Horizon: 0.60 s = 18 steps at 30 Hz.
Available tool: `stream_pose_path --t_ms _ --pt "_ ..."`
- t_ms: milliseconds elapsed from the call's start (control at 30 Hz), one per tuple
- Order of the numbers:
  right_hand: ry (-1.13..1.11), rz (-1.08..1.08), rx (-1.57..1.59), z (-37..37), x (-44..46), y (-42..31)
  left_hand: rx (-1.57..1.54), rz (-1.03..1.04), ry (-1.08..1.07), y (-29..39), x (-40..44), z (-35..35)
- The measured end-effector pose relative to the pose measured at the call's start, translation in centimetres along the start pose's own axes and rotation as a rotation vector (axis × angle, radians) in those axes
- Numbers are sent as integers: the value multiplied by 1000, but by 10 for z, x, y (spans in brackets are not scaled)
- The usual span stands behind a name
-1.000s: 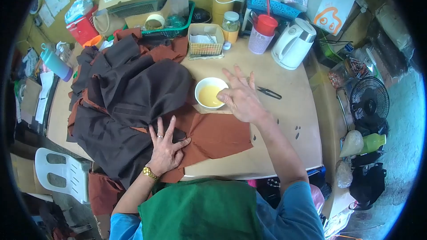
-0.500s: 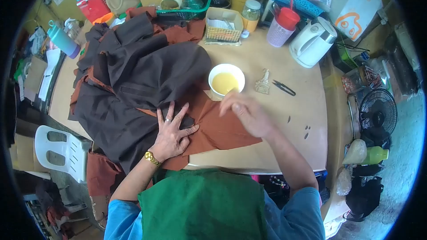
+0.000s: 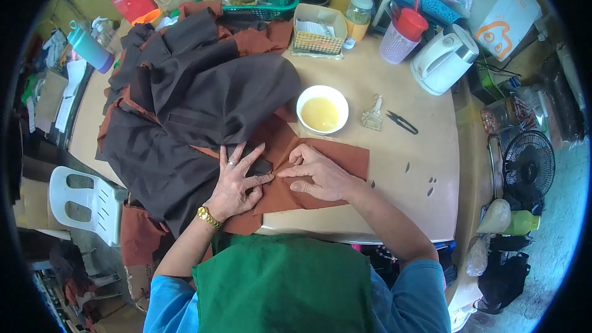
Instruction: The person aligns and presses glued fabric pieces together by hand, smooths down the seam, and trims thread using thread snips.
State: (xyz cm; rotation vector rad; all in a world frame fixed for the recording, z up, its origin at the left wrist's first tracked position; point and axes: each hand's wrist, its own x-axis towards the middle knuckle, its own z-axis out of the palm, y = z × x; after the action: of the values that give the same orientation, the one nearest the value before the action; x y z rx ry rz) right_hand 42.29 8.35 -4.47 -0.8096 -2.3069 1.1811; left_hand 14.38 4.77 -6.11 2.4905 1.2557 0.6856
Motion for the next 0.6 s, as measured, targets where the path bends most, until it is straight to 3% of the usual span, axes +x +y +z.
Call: stream_pose_path --t_ms 200,600 --pt "-82 -51 -255 5 9 1 -43 7 23 -3 -1 1" --pt "-119 -97 -330 -1 14 -4 -70 -4 35 -3 -1 1"
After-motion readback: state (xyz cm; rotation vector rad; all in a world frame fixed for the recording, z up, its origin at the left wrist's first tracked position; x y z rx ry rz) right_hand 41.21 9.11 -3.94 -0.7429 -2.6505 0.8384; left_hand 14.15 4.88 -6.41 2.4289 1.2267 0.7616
